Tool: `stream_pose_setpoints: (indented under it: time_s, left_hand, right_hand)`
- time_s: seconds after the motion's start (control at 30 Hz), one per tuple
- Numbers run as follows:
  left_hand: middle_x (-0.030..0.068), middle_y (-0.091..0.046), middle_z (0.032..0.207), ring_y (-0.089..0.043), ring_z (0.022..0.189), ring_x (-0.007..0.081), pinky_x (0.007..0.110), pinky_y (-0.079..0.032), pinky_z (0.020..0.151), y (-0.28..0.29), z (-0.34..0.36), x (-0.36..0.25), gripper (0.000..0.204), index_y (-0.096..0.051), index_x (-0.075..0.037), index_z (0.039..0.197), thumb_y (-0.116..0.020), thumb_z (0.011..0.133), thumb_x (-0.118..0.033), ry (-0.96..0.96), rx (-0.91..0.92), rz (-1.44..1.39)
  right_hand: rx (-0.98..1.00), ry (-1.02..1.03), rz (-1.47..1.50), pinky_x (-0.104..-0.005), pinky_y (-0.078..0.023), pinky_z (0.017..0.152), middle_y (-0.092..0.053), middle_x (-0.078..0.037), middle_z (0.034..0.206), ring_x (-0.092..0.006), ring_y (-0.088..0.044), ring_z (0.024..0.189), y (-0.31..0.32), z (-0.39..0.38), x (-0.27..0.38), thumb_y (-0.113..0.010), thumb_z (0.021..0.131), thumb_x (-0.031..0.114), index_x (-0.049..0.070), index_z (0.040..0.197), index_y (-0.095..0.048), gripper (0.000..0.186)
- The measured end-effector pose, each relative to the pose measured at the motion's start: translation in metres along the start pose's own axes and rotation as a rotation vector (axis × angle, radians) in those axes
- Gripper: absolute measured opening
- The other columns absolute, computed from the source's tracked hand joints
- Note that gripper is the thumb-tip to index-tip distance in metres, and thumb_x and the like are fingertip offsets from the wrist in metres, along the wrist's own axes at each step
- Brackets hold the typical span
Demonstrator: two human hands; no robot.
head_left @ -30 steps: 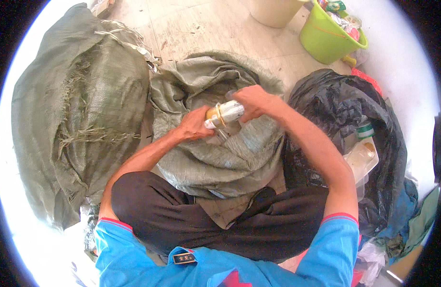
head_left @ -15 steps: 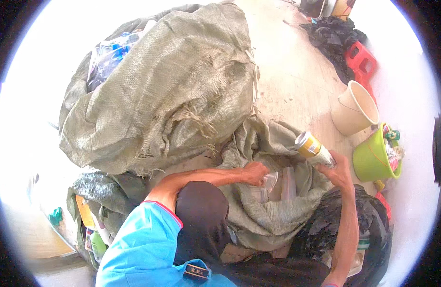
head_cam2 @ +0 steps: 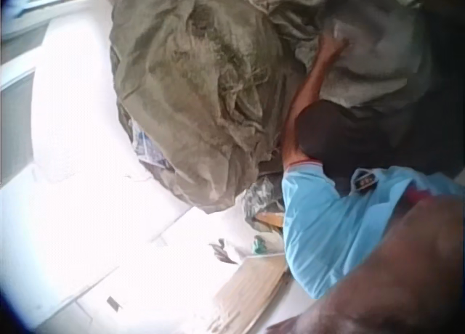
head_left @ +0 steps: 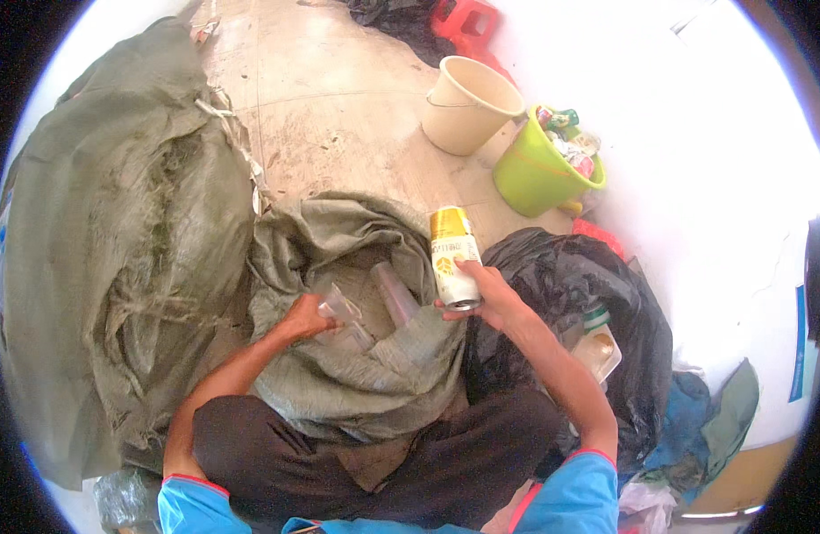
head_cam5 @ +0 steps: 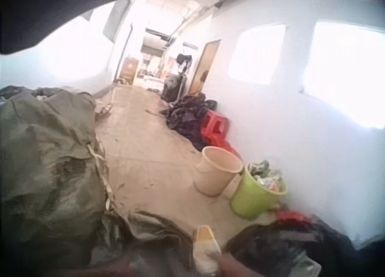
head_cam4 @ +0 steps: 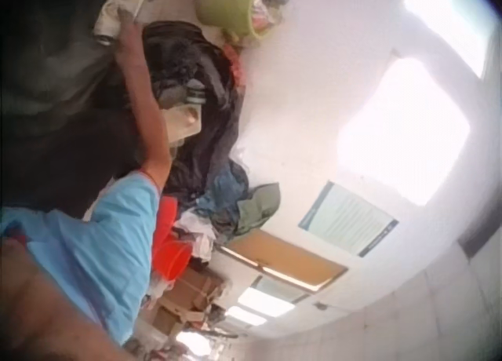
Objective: The person sits on the floor and sorts recyclable items from a large sack, picking up plastic bottles, aluminum cans, and plastic containers one by one and placing them into nearby buckets. The person continues to empty the sack and transfer items until the sack is lifted and emptied.
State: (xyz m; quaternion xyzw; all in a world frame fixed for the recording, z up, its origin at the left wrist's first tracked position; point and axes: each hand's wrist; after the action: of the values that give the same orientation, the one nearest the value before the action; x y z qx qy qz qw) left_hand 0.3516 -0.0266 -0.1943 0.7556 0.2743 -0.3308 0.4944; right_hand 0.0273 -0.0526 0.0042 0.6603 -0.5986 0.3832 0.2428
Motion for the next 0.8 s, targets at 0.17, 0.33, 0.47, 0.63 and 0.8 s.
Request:
stream_pose_setpoints:
  time_s: [0.17,0.33,0.47,0.63,0.8]
  left_hand:
    - [0.0104,-0.068,0.073,-0.064,0.069,0.0193,0.035,-0.050,0.067,0.005,-0.007,-0.014,0.038,-0.069,0.001,0.087,-0.077,0.070,-0.032,-0.008,0.127,-0.118]
    - [0.0096,-0.069,0.077,-0.064,0.072,0.0186,0.034,-0.050,0.069,-0.015,0.008,-0.009,0.043,-0.068,0.001,0.092,-0.077,0.071,-0.035,0.049,0.159,-0.139]
    - [0.0119,-0.069,0.080,-0.065,0.075,0.0198,0.035,-0.050,0.071,-0.034,0.014,0.013,0.042,-0.068,0.001,0.093,-0.078,0.068,-0.032,-0.025,0.082,-0.296]
    - [0.0130,-0.070,0.081,-0.065,0.076,0.0178,0.034,-0.050,0.071,0.005,0.007,0.016,0.035,-0.070,0.000,0.093,-0.074,0.070,-0.025,-0.066,0.051,-0.268]
    - [0.0026,-0.070,0.087,-0.061,0.079,0.0094,0.029,-0.049,0.073,0.009,0.008,-0.070,0.032,-0.067,-0.004,0.105,-0.074,0.080,-0.024,-0.155,0.233,-0.497]
  right_hand:
    - [-0.035,0.303,0.093,-0.0484,-0.057,0.064,-0.061,-0.018,0.107,-0.0335,-0.066,0.087,0.039,0.062,0.085,-0.046,0.096,0.041,0.005,0.127,-0.043,0.048]
    - [-0.104,0.716,0.304,-0.0503,-0.054,0.086,-0.044,-0.028,0.127,-0.0428,-0.059,0.099,0.096,0.145,0.273,-0.042,0.099,0.040,-0.003,0.136,-0.025,0.059]
    - [-0.335,0.739,0.095,-0.0473,-0.056,0.083,-0.058,-0.026,0.112,-0.0382,-0.064,0.094,0.094,0.177,0.230,-0.048,0.097,0.038,-0.005,0.135,-0.029,0.060]
    - [0.218,0.332,-0.617,-0.0334,-0.057,0.072,-0.065,-0.015,0.102,-0.0215,-0.067,0.089,-0.017,0.129,0.081,-0.063,0.090,0.034,-0.006,0.111,-0.059,0.045]
    - [0.383,0.241,-0.991,-0.0367,-0.046,0.095,-0.054,-0.022,0.125,-0.0267,-0.055,0.115,-0.031,0.075,-0.029,-0.076,0.076,0.043,-0.009,0.137,-0.035,0.090]
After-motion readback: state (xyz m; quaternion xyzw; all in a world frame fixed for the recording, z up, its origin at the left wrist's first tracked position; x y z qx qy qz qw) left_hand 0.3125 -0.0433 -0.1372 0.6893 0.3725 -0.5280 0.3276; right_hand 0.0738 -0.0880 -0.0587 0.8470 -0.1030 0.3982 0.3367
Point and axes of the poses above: each hand's wrist, its own z-axis towards the middle knuckle, its own y-axis out of the back of the hand, x = y × z
